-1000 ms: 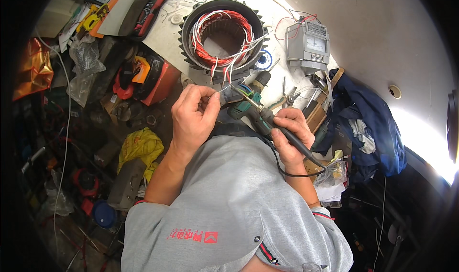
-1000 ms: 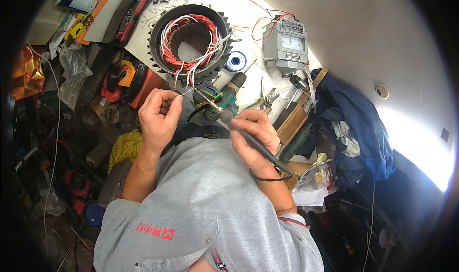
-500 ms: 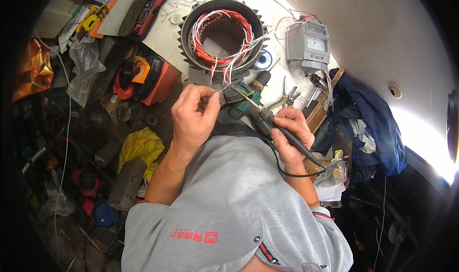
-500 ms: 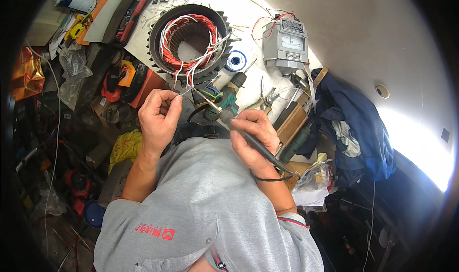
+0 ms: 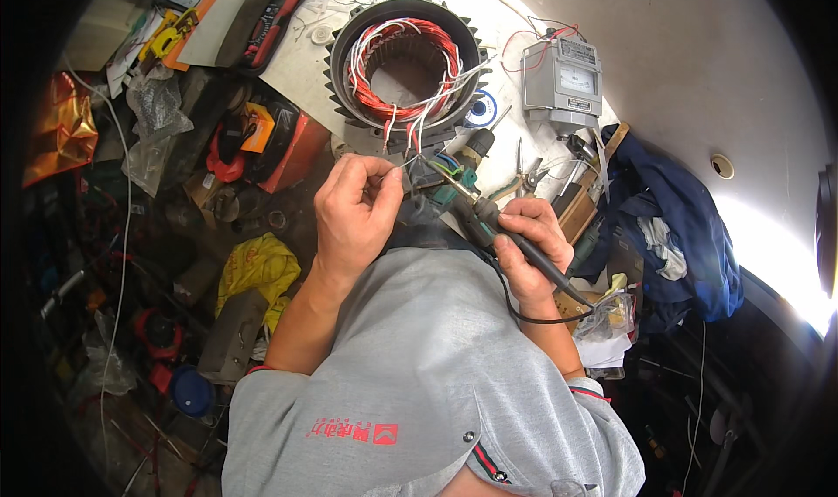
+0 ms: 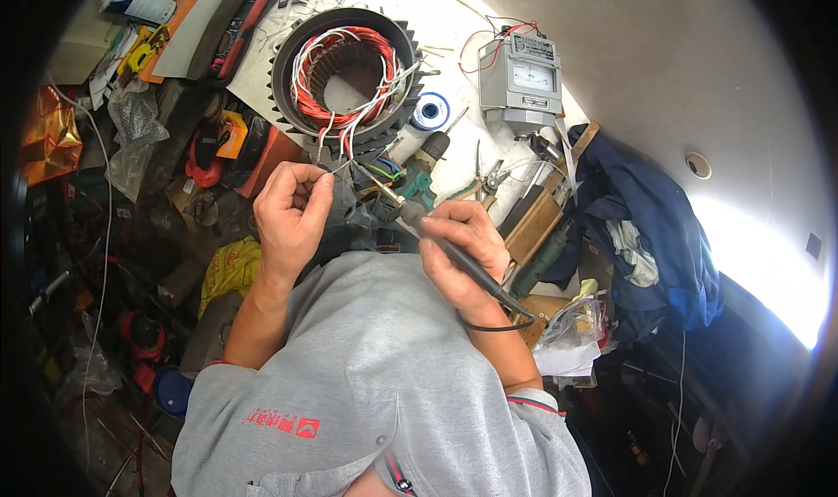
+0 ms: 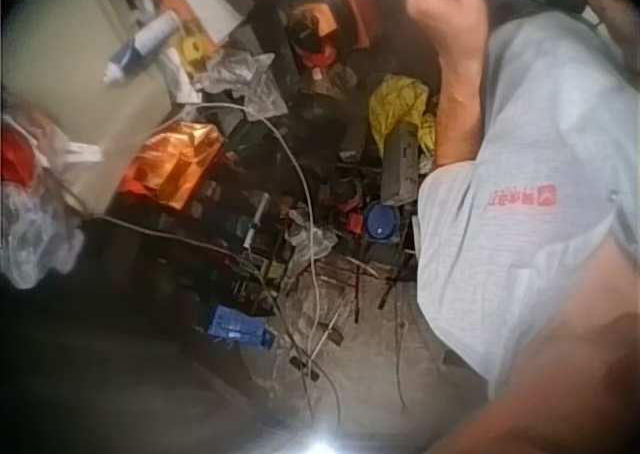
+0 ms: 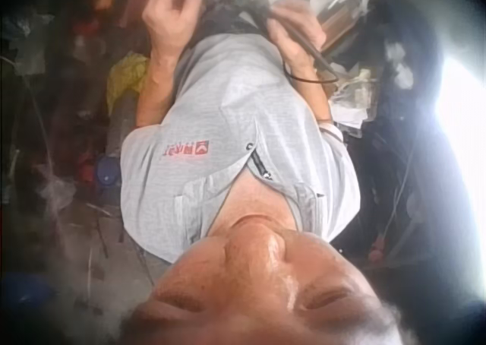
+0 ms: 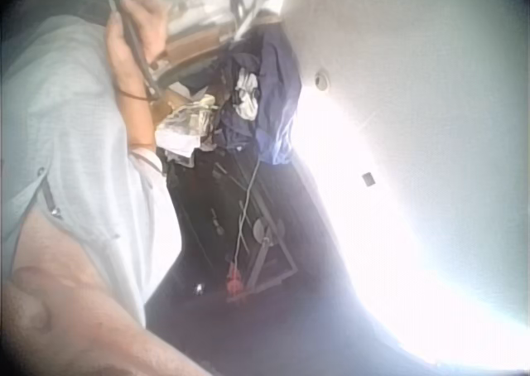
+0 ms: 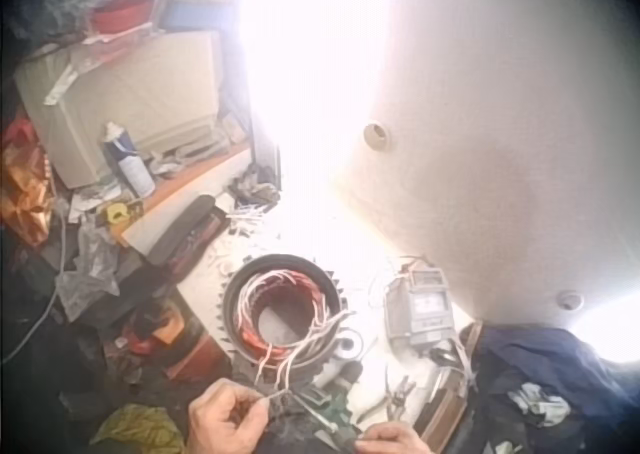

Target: The person strips insulation from white wires using pliers, then solders the exposed ends to a motor stator winding. They handle the wires and soldering iron repeatedly, applying solder to multiple wire ends on the stator.

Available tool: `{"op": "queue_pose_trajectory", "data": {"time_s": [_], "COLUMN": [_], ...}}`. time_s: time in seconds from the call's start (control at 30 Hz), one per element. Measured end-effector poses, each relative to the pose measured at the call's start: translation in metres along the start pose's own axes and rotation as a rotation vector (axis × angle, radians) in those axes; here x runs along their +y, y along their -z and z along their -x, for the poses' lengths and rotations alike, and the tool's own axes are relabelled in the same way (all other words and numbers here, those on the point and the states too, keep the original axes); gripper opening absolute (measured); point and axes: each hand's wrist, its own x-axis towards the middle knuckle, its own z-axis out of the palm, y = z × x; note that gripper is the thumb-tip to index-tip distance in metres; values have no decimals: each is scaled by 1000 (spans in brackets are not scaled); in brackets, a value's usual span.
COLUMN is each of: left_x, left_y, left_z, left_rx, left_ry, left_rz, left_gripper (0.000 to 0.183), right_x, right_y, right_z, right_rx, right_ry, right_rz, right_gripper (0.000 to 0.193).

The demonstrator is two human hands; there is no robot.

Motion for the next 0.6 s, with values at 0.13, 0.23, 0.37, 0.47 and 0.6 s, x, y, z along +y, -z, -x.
{"op": "queue_pose_trajectory", "data": {"time_s": [0.13, 0.23, 0.37, 0.47, 0.6], "left_x": [-1, 2, 2, 2, 3], "left_y": [0, -1, 0, 0, 0], "left_z": [-1, -1, 1, 2, 3], "left_rx": [-4, -6, -8, -8, -10], "left_ry": [-8, 6, 12, 2, -2], "left_rz": [-16, -12, -11, -13, -10], "left_gripper": [7, 7, 7, 7, 8], "right_x": [-1, 0, 0, -1, 0], "right_y": [0, 0, 0, 0, 1], "right_z": [0, 0, 0, 0, 1], "right_rx": [-2, -2, -8, -14, -18], "right_ry": [0, 5, 10, 14, 22], "right_rz": [7, 6, -3, -5, -13], "right_gripper": [32, 32, 32, 32, 32]}}
